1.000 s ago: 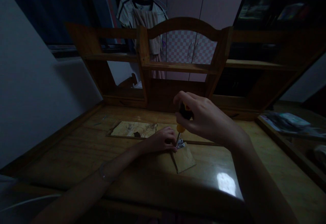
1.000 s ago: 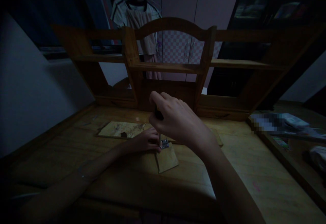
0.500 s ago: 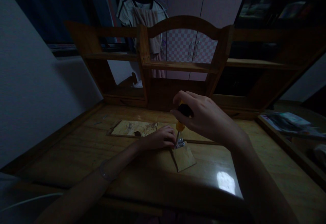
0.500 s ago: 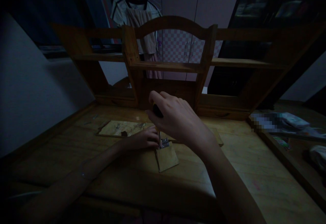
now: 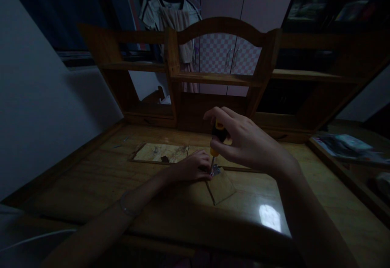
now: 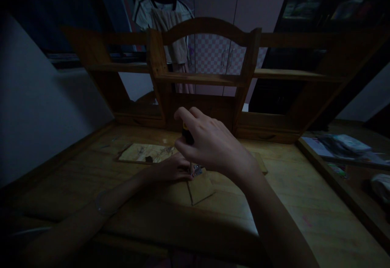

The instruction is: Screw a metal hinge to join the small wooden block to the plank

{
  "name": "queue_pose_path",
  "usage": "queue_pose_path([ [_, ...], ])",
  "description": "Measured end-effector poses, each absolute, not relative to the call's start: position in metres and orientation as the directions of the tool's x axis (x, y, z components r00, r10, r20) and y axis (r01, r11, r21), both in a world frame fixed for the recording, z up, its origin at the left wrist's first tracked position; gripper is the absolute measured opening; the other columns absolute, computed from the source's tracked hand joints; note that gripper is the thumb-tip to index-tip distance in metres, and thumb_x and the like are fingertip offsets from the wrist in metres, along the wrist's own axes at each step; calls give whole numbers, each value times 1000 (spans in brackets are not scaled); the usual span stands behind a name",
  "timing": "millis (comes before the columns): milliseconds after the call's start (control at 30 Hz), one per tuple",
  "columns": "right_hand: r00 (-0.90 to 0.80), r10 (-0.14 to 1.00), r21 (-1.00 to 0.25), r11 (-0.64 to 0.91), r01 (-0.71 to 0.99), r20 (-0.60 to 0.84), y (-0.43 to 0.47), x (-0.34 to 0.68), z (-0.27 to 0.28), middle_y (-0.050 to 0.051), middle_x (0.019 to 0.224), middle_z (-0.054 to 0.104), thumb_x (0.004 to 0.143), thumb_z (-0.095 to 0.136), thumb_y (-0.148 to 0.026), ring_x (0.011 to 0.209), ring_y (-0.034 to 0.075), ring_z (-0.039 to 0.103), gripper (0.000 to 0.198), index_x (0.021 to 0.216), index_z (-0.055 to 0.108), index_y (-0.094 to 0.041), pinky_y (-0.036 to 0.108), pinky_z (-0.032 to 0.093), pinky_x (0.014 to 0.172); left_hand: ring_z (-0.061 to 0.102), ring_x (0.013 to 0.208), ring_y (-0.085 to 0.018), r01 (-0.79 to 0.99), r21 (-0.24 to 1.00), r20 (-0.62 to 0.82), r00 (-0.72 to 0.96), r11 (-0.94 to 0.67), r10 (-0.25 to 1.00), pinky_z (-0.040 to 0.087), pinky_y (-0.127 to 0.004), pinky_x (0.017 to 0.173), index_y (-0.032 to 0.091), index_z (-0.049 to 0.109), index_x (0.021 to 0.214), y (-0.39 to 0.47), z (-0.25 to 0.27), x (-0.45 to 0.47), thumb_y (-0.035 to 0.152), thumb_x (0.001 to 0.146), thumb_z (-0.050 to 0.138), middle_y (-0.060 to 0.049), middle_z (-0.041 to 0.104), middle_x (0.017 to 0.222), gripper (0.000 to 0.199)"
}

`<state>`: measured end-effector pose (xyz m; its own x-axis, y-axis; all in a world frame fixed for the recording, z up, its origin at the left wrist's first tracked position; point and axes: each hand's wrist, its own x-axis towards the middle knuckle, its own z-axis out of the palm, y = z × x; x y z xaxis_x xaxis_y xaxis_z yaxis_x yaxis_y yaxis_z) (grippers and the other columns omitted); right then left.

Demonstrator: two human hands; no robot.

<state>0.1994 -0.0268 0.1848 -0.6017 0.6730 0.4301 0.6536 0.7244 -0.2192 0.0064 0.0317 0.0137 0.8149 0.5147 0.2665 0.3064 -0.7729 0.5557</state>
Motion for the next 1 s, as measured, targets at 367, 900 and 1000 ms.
queue_pose_path([
  [367, -600, 673, -232, 726, 647, 434, -27, 200, 184, 7, 115, 60, 85, 55, -21, 91, 20, 58, 38, 123, 50, -21, 32, 44, 81, 56, 99, -22, 311, 551, 289, 799, -774, 527, 42, -30, 87, 18, 72, 84, 30, 13, 6, 39, 83, 73, -6, 65, 92, 21],
  [900, -613, 661, -230, 739, 634, 433, -29, 198, 186, 4, 109, 60, 84, 56, -20, 82, 16, 55, 34, 118, 55, -21, 28, 40, 72, 58, 95, -21, 297, 515, 332, 796, -804, 506, 43, -31, 87, 19, 74, 83, 30, 13, 8, 37, 84, 72, -6, 67, 89, 18],
  [1000, -621, 655, -225, 744, 629, 430, -29, 198, 187, 4, 108, 60, 86, 57, -23, 82, 16, 55, 31, 117, 55, -21, 28, 40, 71, 59, 95, -21, 293, 505, 335, 800, -812, 498, 44, -32, 87, 19, 74, 82, 30, 13, 8, 37, 84, 71, -6, 67, 88, 18],
])
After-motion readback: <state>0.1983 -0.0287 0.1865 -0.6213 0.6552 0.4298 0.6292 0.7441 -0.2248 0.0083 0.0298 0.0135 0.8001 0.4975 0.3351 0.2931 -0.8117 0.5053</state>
